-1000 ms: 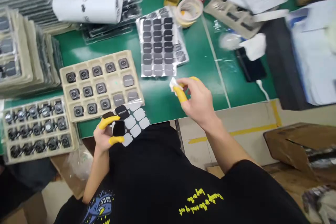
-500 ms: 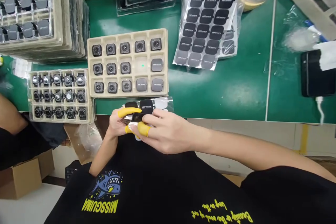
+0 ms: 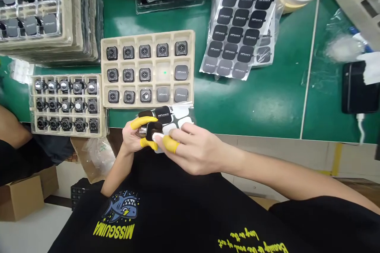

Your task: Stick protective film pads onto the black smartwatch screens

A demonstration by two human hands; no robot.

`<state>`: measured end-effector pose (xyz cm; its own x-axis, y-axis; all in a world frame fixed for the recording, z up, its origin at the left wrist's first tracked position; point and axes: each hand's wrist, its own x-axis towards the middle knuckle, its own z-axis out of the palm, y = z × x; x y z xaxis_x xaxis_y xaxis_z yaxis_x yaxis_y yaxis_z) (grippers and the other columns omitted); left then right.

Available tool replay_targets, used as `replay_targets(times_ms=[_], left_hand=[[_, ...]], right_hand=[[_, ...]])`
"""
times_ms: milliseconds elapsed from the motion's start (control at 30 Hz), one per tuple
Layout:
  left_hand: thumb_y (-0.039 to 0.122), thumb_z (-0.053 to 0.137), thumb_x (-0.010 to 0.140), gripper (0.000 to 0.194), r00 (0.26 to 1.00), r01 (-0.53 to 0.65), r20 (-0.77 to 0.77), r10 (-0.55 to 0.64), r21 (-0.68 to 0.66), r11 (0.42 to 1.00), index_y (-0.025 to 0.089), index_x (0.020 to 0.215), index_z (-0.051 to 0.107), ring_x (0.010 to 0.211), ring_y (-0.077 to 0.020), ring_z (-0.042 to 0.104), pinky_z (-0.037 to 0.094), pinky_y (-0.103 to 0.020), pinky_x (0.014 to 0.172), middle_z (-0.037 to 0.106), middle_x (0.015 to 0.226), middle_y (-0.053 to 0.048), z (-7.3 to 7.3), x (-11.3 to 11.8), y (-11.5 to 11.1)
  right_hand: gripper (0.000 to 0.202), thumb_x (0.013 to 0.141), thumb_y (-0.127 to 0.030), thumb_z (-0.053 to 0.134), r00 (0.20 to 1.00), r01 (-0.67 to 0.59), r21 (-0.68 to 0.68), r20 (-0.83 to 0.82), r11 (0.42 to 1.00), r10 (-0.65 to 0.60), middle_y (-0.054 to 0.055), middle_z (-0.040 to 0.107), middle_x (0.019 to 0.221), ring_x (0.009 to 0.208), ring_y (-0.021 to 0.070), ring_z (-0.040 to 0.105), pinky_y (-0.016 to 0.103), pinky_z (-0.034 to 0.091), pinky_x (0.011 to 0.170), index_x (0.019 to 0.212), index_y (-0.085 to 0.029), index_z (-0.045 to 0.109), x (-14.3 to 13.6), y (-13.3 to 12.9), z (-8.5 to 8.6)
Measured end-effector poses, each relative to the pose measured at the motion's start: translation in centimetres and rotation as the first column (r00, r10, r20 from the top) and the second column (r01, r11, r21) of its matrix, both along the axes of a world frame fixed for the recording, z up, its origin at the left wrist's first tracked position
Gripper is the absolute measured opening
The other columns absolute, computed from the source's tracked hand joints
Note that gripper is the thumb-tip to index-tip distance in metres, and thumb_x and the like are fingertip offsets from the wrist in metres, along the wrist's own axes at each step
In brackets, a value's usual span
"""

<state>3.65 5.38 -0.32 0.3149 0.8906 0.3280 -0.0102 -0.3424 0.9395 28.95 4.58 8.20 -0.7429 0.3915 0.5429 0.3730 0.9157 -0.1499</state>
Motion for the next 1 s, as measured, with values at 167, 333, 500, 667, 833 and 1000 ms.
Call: replay_targets(times_ms=[167, 333, 500, 667, 833, 1000], left_hand=[[0.069, 0.092, 0.084, 0.069, 0.999, 0.048, -0.005, -0.047, 0.052, 0.997, 0.023, 0.136, 0.083, 0.083, -0.0212, 0.083, 0.066, -0.029, 0.074, 0.088, 0.104, -0.009, 0.0, -0.3, 0.0], [0.067, 0.100, 0.073, 0.078, 1.000, -0.011, 0.026, 0.012, -0.036, 0.999, 0.023, 0.136, 0.083, 0.078, -0.0200, 0.081, 0.065, -0.029, 0.073, 0.086, 0.100, -0.006, -0.6, -0.1, -0.4], [0.068, 0.103, 0.067, 0.079, 0.994, -0.011, 0.105, 0.028, -0.157, 0.987, 0.023, 0.130, 0.085, 0.081, -0.0214, 0.083, 0.066, -0.028, 0.074, 0.085, 0.100, -0.006, -0.5, 0.2, -0.4], [0.071, 0.096, 0.076, 0.074, 0.997, 0.044, 0.072, -0.036, -0.109, 0.993, 0.025, 0.133, 0.085, 0.061, -0.0124, 0.069, 0.057, -0.024, 0.060, 0.084, 0.092, -0.002, 0.2, -0.1, 0.3], [0.064, 0.093, 0.086, 0.066, 0.998, 0.062, 0.026, -0.062, -0.007, 0.998, 0.027, 0.140, 0.082, 0.067, -0.0135, 0.073, 0.059, -0.024, 0.063, 0.085, 0.096, -0.004, 0.5, 0.0, 0.4], [0.067, 0.101, 0.073, 0.074, 0.997, -0.033, 0.071, 0.041, -0.113, 0.993, 0.023, 0.130, 0.085, 0.074, -0.0172, 0.080, 0.064, -0.024, 0.066, 0.087, 0.098, -0.005, 0.7, 0.3, -0.2]], right_hand=[[0.025, 0.100, -0.005, 0.072, 1.000, 0.010, -0.004, -0.018, 1.000, -0.010, 0.006, 0.077, 0.098, 0.092, 0.0218, 0.066, 0.040, 0.044, 0.064, 0.120, -0.015, 0.084, -1.0, 0.3, 0.1], [0.044, 0.102, -0.004, 0.066, 0.986, 0.160, 0.025, 0.052, 0.987, -0.161, 0.005, 0.074, 0.090, 0.093, 0.0244, 0.067, 0.041, 0.042, 0.065, 0.142, -0.020, 0.078, -0.8, 1.2, 0.9], [0.029, 0.102, -0.003, 0.066, 0.990, 0.101, 0.069, 0.094, 0.992, -0.108, 0.007, 0.077, 0.091, 0.090, 0.0234, 0.067, 0.041, 0.043, 0.064, 0.123, -0.014, 0.082, 0.0, 0.3, 0.9], [0.029, 0.103, -0.002, 0.066, 0.999, 0.006, 0.025, 0.036, 1.000, -0.007, 0.003, 0.078, 0.101, 0.100, 0.0201, 0.068, 0.039, 0.046, 0.069, 0.117, -0.022, 0.083, -0.3, -0.3, 0.3], [0.029, 0.104, -0.007, 0.069, 0.999, 0.031, 0.017, 0.036, 0.999, -0.032, 0.003, 0.081, 0.109, 0.100, 0.0210, 0.068, 0.040, 0.045, 0.069, 0.123, -0.024, 0.083, -1.1, 0.3, 0.5], [0.046, 0.102, -0.003, 0.066, 0.982, 0.184, 0.025, 0.047, 0.983, -0.185, 0.005, 0.078, 0.092, 0.095, 0.0248, 0.070, 0.041, 0.042, 0.066, 0.143, -0.021, 0.078, -1.0, 0.7, 0.8]])
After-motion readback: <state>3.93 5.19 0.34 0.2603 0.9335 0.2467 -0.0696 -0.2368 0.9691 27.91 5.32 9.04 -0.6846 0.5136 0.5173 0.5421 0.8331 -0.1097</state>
